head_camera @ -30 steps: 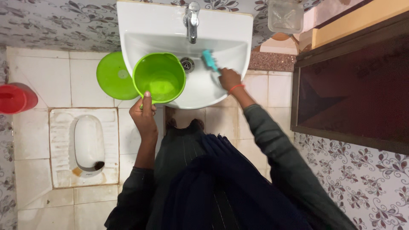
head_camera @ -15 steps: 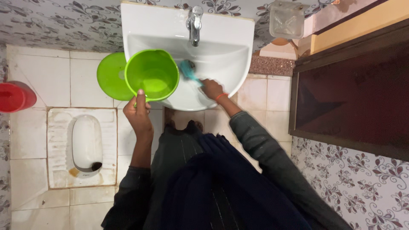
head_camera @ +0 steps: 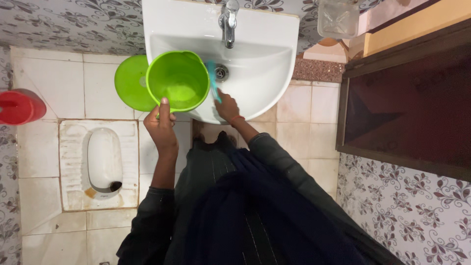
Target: The person holds a green bowl in their left hand and uses a blue scrub brush in their right hand to scrub the inside of a white bathroom sink. They repeatedly rinse the brush under the running tap and continue scrubbing the sink basin.
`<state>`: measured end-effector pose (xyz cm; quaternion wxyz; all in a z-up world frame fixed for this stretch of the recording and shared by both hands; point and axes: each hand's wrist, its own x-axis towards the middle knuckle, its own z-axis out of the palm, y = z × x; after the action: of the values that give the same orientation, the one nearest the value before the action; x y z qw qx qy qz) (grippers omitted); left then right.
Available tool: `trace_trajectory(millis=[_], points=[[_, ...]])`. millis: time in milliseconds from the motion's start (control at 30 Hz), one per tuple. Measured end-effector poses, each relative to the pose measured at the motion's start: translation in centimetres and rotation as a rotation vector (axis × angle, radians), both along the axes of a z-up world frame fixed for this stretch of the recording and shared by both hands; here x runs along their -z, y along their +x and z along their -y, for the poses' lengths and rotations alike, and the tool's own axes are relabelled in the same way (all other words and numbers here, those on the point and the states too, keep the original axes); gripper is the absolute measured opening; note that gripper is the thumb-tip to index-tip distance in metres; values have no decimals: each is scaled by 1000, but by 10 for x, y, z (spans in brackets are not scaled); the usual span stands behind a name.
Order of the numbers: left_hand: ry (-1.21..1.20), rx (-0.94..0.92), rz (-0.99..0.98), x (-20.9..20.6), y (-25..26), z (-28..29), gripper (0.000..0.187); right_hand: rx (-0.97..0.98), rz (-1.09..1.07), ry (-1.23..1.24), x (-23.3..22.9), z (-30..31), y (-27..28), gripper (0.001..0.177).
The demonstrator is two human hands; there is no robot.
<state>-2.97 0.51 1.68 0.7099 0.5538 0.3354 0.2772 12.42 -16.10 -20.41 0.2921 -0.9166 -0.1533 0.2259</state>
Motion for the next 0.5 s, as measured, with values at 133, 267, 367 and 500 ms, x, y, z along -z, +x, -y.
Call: trace_trajectory(millis=[133,267,367,500], points=[[-38,5,-17,0,4,-3,46,-216,-181,158,-21,-13,-4,47],[-26,48,8,1,10,4,47,-424,-238,29,-52,25,39,49],[-14,78,0,0,16,7,48,-465,-232,-408,-83,85,83,50],[-47,114,11,-6,29,15,47,-356,194,-638,-148,166,141,41]])
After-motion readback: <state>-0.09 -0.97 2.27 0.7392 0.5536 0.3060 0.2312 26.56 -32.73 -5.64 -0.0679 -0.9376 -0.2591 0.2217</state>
